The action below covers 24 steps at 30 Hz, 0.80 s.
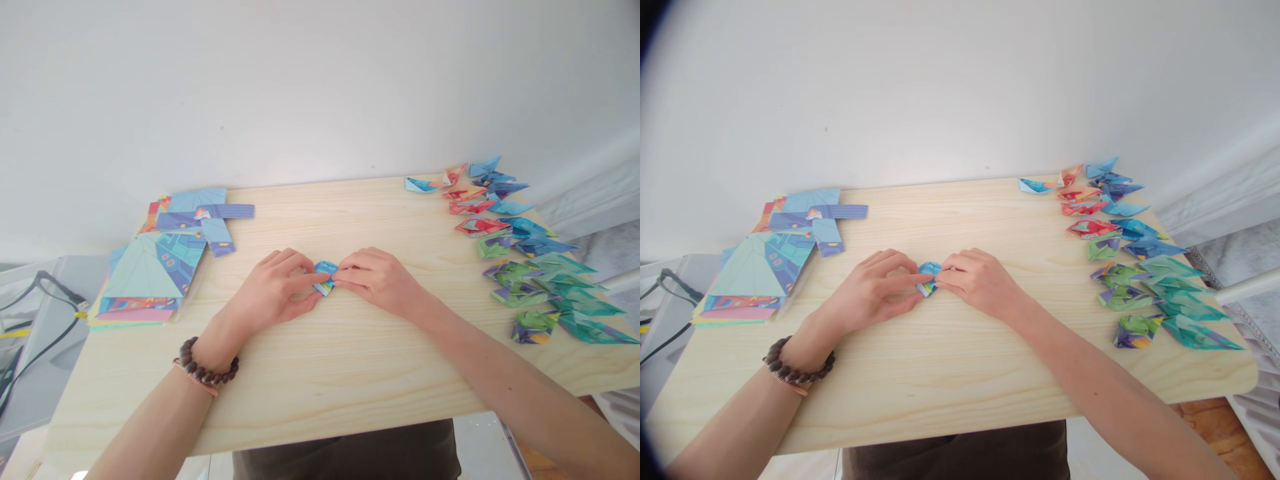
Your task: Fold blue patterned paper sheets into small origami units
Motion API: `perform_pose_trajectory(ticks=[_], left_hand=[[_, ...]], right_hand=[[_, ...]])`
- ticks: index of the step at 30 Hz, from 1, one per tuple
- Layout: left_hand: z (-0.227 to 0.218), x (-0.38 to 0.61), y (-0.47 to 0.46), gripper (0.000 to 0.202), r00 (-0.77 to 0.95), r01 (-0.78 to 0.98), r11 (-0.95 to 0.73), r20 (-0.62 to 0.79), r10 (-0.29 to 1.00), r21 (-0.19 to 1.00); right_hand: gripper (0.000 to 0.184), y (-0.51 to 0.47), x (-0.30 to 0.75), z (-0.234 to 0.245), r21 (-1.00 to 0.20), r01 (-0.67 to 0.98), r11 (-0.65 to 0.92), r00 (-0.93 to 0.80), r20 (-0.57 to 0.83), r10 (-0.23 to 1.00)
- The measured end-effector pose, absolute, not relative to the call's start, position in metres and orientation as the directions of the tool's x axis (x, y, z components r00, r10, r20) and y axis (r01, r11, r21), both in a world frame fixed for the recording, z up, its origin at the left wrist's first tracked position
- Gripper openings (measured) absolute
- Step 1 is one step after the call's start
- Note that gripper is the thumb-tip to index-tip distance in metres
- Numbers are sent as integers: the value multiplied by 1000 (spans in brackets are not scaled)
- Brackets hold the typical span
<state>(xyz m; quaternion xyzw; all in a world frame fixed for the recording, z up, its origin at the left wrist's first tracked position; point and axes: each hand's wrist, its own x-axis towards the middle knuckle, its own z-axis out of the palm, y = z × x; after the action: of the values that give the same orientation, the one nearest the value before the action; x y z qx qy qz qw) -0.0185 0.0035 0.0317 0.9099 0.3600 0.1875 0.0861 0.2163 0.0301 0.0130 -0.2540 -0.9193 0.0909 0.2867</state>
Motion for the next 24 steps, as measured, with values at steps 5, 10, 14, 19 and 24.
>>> perform_pose_trajectory(ticks=[5,10,14,19,24], left_hand=[[30,-16,3,25,658,645,-718,288,696,261],[29,-15,2,23,647,639,-716,307,698,280],[30,-14,2,28,658,630,-725,306,688,277],[29,-15,3,18,659,616,-734,325,678,286],[26,-17,4,17,663,596,-757,367,652,269]], right_hand=[[18,30,217,14,-290,428,856,-715,471,517],[17,30,216,12,-383,437,814,-683,448,577],[17,29,216,12,-448,442,777,-651,436,621],[15,29,217,12,-452,418,788,-656,450,607],[17,30,218,11,-396,400,827,-687,468,556]])
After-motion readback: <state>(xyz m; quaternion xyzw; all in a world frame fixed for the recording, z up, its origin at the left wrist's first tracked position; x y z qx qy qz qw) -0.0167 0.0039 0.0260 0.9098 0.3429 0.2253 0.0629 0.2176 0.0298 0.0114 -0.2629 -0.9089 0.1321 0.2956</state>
